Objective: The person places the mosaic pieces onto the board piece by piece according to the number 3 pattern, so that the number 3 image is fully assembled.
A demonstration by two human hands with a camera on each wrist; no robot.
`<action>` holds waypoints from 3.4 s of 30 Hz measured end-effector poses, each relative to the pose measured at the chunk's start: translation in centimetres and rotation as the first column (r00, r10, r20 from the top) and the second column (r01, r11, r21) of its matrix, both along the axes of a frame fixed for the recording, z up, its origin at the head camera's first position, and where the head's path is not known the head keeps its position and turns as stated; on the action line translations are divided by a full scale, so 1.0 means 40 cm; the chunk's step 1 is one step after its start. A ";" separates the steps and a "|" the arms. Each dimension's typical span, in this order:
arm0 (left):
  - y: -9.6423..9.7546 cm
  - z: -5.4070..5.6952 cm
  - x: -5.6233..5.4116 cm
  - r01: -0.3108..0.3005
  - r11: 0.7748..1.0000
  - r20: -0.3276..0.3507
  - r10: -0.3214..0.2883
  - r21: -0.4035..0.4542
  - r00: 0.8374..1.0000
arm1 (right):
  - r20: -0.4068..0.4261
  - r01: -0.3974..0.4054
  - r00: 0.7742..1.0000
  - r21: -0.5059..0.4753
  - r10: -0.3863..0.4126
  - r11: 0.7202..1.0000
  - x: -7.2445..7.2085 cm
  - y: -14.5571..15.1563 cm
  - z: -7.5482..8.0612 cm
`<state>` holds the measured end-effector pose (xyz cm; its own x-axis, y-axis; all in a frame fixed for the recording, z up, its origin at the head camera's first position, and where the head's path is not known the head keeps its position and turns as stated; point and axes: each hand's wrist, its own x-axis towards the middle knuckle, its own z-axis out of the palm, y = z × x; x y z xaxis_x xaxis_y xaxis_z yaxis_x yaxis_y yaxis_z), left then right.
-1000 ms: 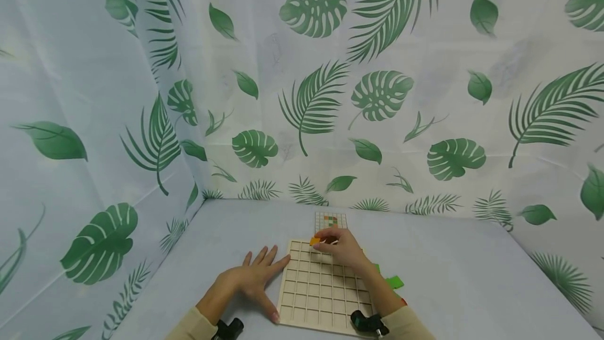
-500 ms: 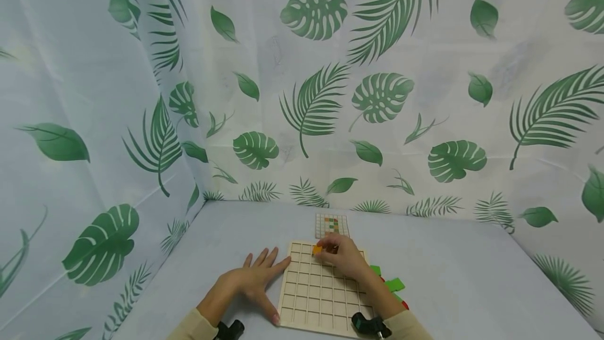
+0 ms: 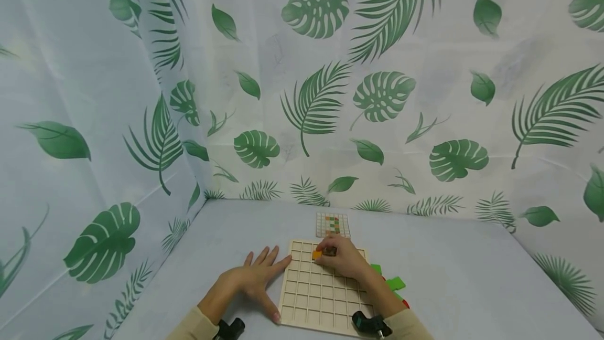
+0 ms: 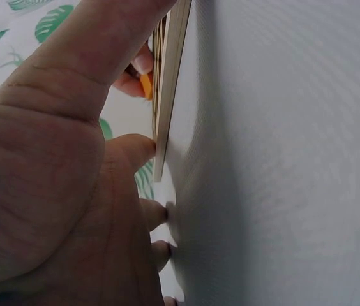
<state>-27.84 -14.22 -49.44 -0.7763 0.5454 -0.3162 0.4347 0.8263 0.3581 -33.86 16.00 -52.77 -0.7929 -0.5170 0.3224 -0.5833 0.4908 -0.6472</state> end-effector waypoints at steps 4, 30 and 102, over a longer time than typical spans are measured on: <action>0.003 0.005 0.000 -0.002 1.000 -0.005 0.002 -0.003 1.000 | 0.004 -0.004 1.000 0.011 0.004 1.000 0.000 -0.001 0.006; 0.000 0.001 0.006 -0.006 1.000 -0.002 0.006 0.014 1.000 | 0.064 -0.008 0.998 0.029 0.006 1.000 0.012 -0.013 0.021; 0.004 0.010 0.018 0.001 1.000 -0.023 -0.001 0.023 1.000 | 0.375 0.225 0.892 0.119 -0.254 0.967 0.034 0.322 0.114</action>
